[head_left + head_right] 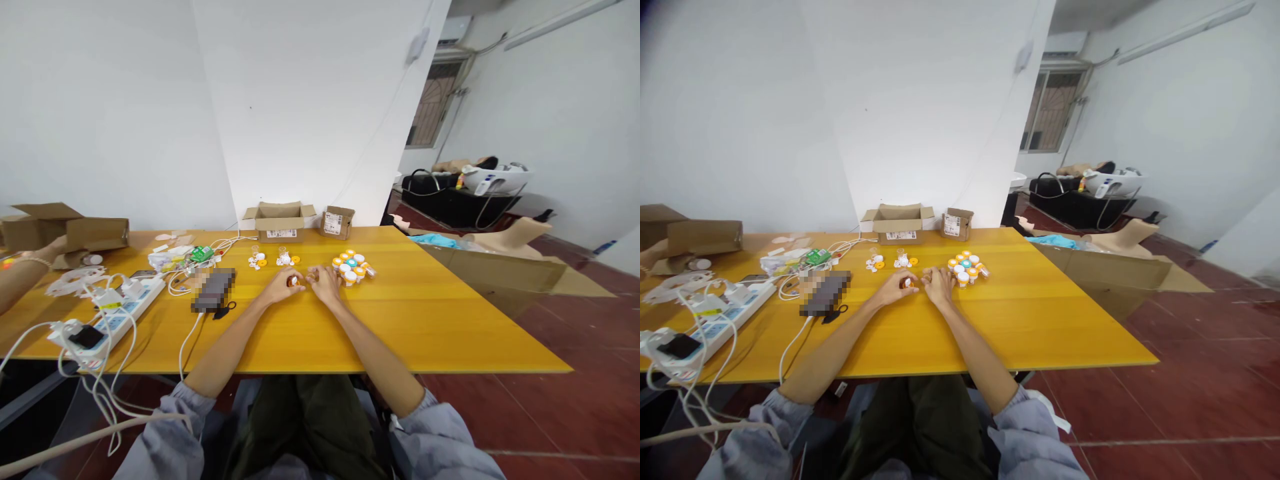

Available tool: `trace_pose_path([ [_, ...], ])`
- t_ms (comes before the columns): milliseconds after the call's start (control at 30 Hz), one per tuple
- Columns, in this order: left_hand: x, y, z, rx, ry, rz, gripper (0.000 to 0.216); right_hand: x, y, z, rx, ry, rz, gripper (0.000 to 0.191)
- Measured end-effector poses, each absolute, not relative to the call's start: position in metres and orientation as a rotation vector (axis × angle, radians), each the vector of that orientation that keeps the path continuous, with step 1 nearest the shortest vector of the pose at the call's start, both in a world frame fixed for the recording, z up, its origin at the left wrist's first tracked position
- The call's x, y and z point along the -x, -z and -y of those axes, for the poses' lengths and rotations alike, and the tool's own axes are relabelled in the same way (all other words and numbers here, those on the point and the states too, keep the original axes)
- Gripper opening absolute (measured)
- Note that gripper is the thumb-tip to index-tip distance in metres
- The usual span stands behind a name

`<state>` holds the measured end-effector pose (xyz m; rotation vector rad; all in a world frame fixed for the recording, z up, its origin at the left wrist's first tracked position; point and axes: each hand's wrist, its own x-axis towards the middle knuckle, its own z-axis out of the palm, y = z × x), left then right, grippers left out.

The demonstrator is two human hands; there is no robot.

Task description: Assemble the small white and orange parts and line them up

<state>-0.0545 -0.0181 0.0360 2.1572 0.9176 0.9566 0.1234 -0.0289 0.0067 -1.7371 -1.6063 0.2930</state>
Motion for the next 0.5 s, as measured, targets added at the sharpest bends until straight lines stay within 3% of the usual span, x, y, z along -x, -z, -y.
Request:
trace_pose_path([
  [200,0.055,-0.036,0.017,-2.157,-0.985,-0.983,0.017,-0.116,-0.019,0.036,1.835,-0.301,1.604,0.030],
  [500,0.057,-0.028,0.009,-2.010,-0.999,-0.961,0.026,-0.113,-0.022,0.041,1.744,-0.277,1.492,0.028],
])
